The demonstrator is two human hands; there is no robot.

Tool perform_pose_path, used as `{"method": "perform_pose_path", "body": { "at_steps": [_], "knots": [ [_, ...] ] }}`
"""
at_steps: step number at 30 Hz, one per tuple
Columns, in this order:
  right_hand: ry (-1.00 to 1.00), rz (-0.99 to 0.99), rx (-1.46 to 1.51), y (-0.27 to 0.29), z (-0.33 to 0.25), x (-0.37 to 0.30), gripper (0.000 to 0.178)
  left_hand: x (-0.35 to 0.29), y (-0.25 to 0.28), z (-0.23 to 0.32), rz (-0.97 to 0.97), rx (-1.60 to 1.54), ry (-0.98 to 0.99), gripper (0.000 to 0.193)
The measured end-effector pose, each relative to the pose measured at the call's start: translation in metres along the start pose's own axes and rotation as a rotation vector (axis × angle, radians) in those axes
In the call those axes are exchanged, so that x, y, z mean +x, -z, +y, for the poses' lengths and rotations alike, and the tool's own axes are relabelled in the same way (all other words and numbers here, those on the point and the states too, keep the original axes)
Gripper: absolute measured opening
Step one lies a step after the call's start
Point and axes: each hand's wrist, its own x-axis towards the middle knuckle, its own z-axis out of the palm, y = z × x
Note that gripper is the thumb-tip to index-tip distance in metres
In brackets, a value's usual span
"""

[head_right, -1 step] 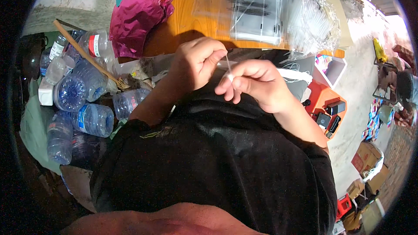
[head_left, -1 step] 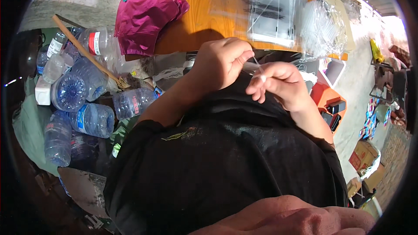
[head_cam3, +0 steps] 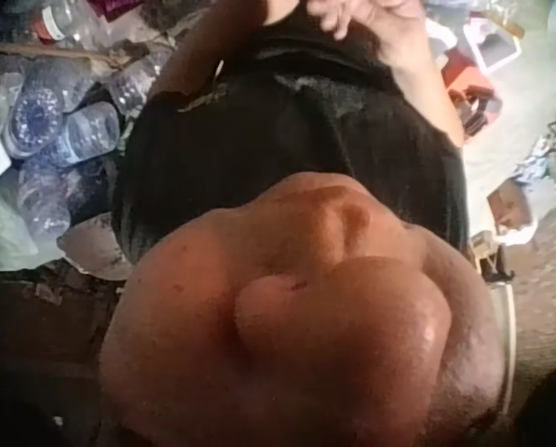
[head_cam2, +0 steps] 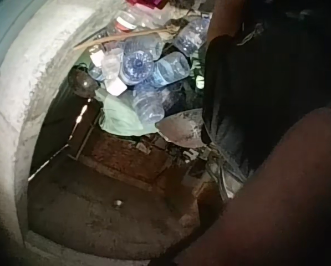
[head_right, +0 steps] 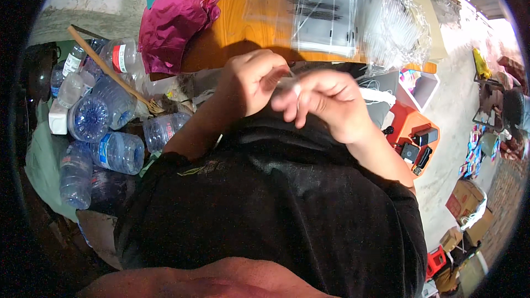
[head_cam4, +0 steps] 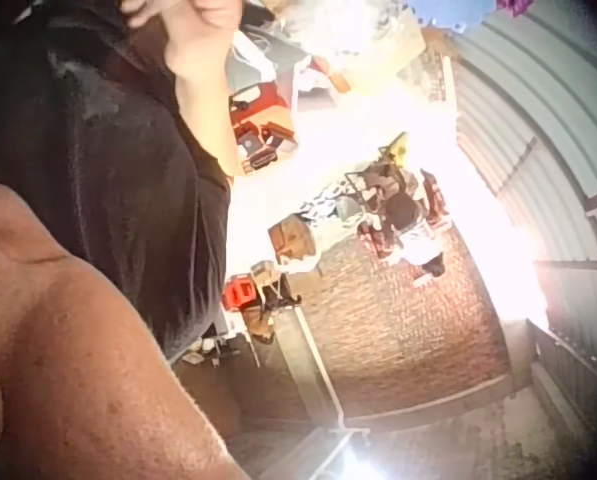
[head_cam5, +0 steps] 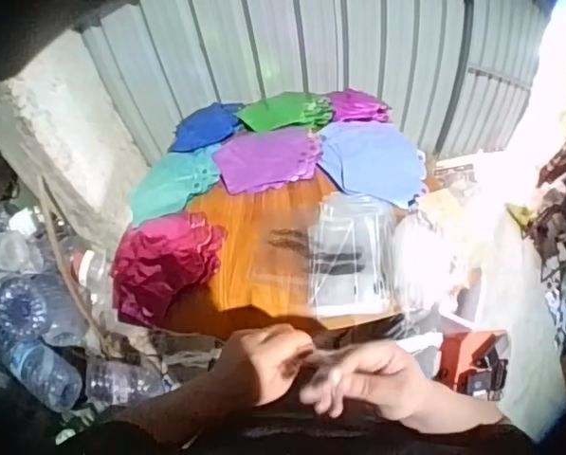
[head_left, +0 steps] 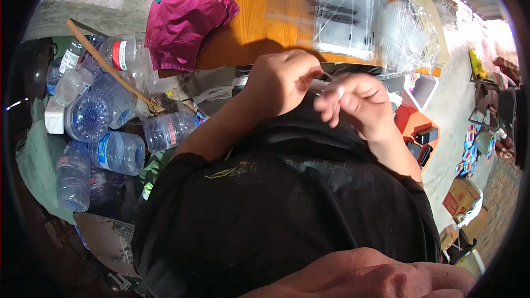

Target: Assembling small white plastic components onto a thin metal wire.

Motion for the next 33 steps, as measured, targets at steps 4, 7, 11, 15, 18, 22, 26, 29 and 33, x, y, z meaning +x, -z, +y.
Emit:
{"method": "perform_pose_path", "body": {
  "at_steps": [4,7,11,15,18,22,26,29,33],
  "knots": [
    [0.281,0.355,-0.966,0.01,0.005,0.021,0.011,-0.003,-0.001,0.007,-0.06,0.05,-0.003,0.004],
    [0.154,0.037,-0.919,0.012,0.007,0.013,0.009,-0.001,0.002,0.007,-0.02,0.028,-0.017,0.005],
    [0.019,-0.042,0.025,0.001,0.007,-0.006,0.014,0.0,0.0,0.009,-0.03,0.018,-0.035,0.005],
    [0.314,0.321,-0.882,0.016,0.007,0.015,0.01,-0.004,-0.005,0.014,-0.061,0.062,-0.047,0.007],
    [0.032,0.12,-0.912,0.016,0.007,0.009,0.01,-0.002,-0.003,0.011,0.012,0.032,-0.007,0.008],
    [-0.002,0.054,-0.076,-0.001,0.003,-0.008,0.017,0.0,-0.002,0.011,-0.07,-0.014,-0.02,0.008],
    [0.339,0.314,-0.968,0.011,0.006,0.017,0.015,-0.007,-0.006,0.012,-0.073,0.066,-0.017,0.008],
    [-0.184,0.017,-0.667,0.002,-0.002,0.006,0.015,-0.004,0.001,0.009,0.017,0.007,-0.005,0.008],
    [0.114,0.193,-0.064,-0.005,0.002,-0.005,0.018,-0.006,-0.001,0.005,-0.031,0.033,-0.027,0.007]
  ]
}}
